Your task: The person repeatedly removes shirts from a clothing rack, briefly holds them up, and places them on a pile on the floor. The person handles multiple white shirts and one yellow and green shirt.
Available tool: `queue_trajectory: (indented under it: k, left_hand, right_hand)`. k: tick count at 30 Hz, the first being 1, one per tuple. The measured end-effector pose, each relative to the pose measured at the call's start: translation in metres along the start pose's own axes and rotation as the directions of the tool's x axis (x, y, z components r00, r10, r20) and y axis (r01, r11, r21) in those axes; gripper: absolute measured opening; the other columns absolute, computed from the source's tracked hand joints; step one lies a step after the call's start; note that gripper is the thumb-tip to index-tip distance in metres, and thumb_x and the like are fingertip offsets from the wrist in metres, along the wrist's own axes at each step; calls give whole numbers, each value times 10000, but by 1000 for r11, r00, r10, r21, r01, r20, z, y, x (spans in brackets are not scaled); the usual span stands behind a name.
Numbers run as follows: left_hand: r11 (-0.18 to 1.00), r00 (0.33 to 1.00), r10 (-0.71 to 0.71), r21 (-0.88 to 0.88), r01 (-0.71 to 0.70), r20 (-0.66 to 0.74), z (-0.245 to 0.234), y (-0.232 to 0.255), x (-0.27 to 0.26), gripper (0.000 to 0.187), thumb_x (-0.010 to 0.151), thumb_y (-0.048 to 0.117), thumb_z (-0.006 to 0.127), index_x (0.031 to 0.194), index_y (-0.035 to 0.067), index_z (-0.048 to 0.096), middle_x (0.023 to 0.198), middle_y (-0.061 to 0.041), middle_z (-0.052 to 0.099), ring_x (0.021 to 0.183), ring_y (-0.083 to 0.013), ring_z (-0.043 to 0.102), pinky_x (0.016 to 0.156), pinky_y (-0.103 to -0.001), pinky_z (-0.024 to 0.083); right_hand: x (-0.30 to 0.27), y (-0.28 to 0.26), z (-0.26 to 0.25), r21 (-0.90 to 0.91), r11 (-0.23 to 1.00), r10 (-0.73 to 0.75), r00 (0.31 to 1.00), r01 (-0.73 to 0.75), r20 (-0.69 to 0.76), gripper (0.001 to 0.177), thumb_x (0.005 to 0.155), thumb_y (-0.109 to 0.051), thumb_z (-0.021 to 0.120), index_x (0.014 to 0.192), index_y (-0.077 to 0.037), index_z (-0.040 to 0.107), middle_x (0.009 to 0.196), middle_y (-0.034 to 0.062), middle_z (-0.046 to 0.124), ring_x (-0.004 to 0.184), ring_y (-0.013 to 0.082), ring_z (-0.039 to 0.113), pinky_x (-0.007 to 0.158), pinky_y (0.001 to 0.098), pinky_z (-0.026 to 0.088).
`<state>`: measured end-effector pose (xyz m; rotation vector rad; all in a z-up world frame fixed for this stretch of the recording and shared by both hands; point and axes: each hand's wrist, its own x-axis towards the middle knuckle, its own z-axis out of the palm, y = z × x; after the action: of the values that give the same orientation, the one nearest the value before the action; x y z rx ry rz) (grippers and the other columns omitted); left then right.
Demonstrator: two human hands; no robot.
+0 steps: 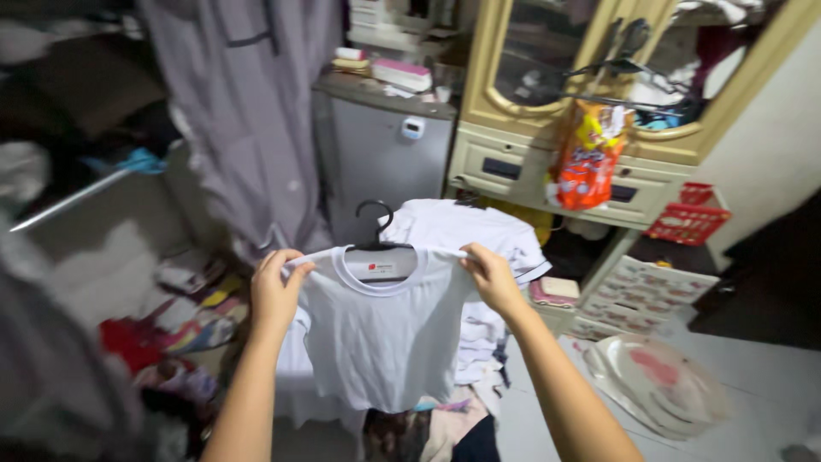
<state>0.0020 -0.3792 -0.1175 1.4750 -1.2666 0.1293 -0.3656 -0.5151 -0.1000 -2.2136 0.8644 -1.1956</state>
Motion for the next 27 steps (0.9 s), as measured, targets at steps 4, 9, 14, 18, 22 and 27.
queue_trajectory:
  k: [4, 9, 14, 18, 22, 27]
  left_hand:
    - [964, 998, -19, -266, 2, -63, 87, -56, 8, 567, 824, 223, 852, 1258, -15, 577, 1253, -185, 629, 1198, -310, 585, 1006, -407, 450]
    - [782, 841, -434, -328, 530, 323, 201, -135, -22, 845, 668, 286, 912, 1352, 2, 507, 1218, -132, 650, 1066, -227, 646, 907, -368, 528]
    - [424, 538, -590, -336, 841, 602, 274, -158, -63, 682, 758, 348, 829, 1302, -10, 625, 1153, -161, 705, 991, -249, 664, 847, -376, 514]
    - [350, 601, -561, -495, 795, 569, 300, -148, -54, 629, 832, 301, 756, 1354, 15, 552, 1225, -119, 696, 1121, -217, 655, 963, -343, 498]
    - [441, 711, -539, -567, 695, 452, 316, -138, -20, 669, 859, 222, 734, 1452, 38, 484, 1343, -112, 632, 1223, -206, 599, 1019, -332, 459]
    - [518, 774, -464, -577, 631, 430, 365, -166, -3, 884, 837, 79, 692, 1574, 153, 209, 1501, -112, 471, 1348, -234, 519, 1046, -368, 471]
  right_hand:
    - [-2, 54, -17, -43, 995, 86, 989, -91, -117, 135, 933, -72, 665, 1060, -28, 651, 740, 83, 575, 667, 161, 515, 626, 302, 444]
    - [15, 120, -41, -18, 978, 199, 961, -206, -189, 141, 958, -125, 661, 1067, -36, 663, 708, 45, 546, 655, 121, 486, 603, 287, 430]
    - [34, 191, -53, 103, 941, 337, 924, -323, -180, 125, 981, -155, 647, 1028, -42, 672, 714, -4, 552, 650, 83, 479, 587, 266, 416]
    - [51, 256, -53, 210, 924, 360, 913, -320, -193, 136, 982, -155, 647, 1022, -27, 670, 757, -53, 559, 695, 54, 475, 626, 236, 412]
    - [78, 325, -51, 224, 871, 480, 856, -437, -193, 148, 981, -156, 651, 1014, -15, 682, 752, -44, 577, 691, 61, 477, 619, 249, 407]
    - [129, 414, -40, -41, 809, 549, 780, -586, -301, 351, 971, -313, 696, 1250, -101, 676, 1066, 151, 622, 927, 248, 553, 798, 368, 472]
